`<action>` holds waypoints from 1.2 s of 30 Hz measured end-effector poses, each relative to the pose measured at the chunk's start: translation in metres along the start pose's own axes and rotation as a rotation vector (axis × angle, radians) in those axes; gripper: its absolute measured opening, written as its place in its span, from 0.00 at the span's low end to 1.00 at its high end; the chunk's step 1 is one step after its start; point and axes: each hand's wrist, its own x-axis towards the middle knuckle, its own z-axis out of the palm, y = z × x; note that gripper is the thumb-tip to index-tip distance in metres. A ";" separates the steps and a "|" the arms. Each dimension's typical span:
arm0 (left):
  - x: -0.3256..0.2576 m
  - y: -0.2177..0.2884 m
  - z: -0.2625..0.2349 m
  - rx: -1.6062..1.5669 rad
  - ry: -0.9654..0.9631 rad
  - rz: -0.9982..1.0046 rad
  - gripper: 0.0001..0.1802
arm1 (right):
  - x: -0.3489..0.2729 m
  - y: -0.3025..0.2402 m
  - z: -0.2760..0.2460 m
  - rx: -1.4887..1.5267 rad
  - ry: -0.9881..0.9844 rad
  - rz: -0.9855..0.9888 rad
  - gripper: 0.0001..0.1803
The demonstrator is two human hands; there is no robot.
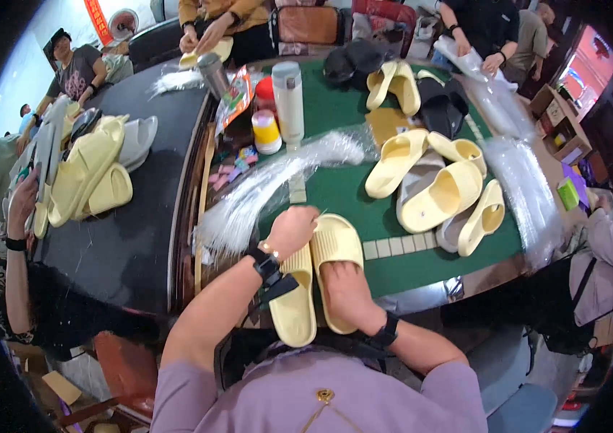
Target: Inspecting and finishing foam sandals by trimming or pulling off excess manufacturing threads and debris.
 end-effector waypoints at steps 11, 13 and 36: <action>-0.018 0.010 -0.015 -0.189 0.174 0.007 0.06 | 0.001 0.019 -0.031 0.400 0.321 0.054 0.08; -0.025 0.011 -0.017 -0.241 0.173 -0.024 0.06 | 0.013 0.025 -0.046 0.429 0.332 0.142 0.06; -0.040 -0.007 0.002 -0.725 0.282 -0.230 0.08 | 0.106 0.060 0.030 1.090 0.141 0.369 0.06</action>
